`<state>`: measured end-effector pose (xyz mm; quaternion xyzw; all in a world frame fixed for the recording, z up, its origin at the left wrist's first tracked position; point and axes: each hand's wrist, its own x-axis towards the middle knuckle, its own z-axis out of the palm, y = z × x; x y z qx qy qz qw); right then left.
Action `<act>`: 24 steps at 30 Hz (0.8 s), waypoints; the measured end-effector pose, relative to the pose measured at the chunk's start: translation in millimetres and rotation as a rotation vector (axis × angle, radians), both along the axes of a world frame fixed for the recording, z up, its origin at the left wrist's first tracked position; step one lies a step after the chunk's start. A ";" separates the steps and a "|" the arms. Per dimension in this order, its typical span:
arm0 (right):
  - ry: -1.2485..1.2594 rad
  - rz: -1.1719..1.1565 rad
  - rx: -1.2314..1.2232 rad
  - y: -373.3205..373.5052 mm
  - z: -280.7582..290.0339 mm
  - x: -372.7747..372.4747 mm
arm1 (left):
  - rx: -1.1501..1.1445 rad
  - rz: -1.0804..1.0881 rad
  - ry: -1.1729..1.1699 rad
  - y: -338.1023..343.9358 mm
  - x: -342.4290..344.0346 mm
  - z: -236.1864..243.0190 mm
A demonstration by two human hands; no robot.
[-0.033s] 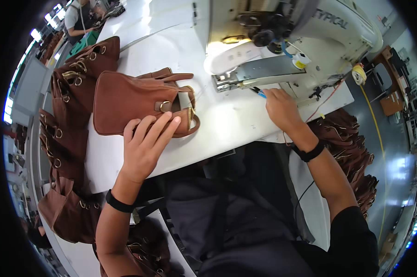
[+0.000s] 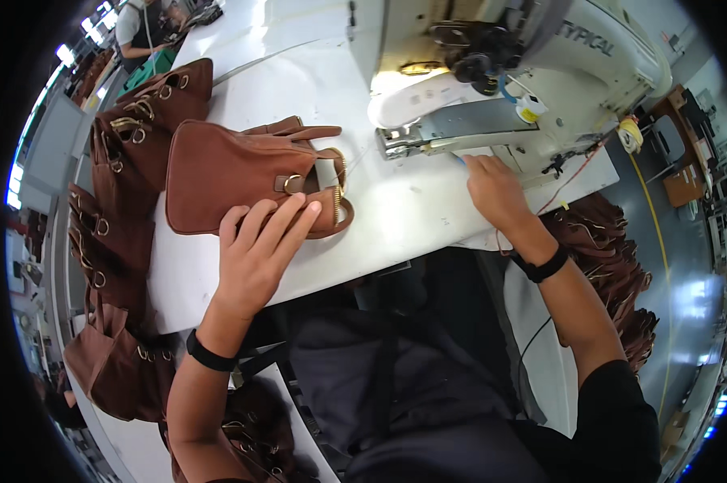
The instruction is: The person sews a zipper onto a brown leather bag using a sewing machine. They align the zipper, guide the bag under the needle, and stitch along the edge. After sewing, they trim excess thread with scissors and inspect the finished bag.
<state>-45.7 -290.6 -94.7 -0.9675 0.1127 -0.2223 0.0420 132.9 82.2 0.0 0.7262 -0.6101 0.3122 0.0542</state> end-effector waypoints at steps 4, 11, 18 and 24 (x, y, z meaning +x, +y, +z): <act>-0.096 -0.059 0.324 12.9 2.5 5.5 | -0.015 0.049 0.030 -2.9 -5.9 -8.1; 0.105 0.248 1.086 104.9 57.3 33.0 | -0.007 0.095 0.044 -7.3 -8.5 -12.4; 0.091 0.177 1.108 139.4 72.9 62.4 | -0.008 0.117 0.058 -11.8 -11.3 -13.8; -0.002 0.184 1.128 145.8 64.8 75.5 | -0.003 0.104 0.047 -10.4 -9.9 -16.7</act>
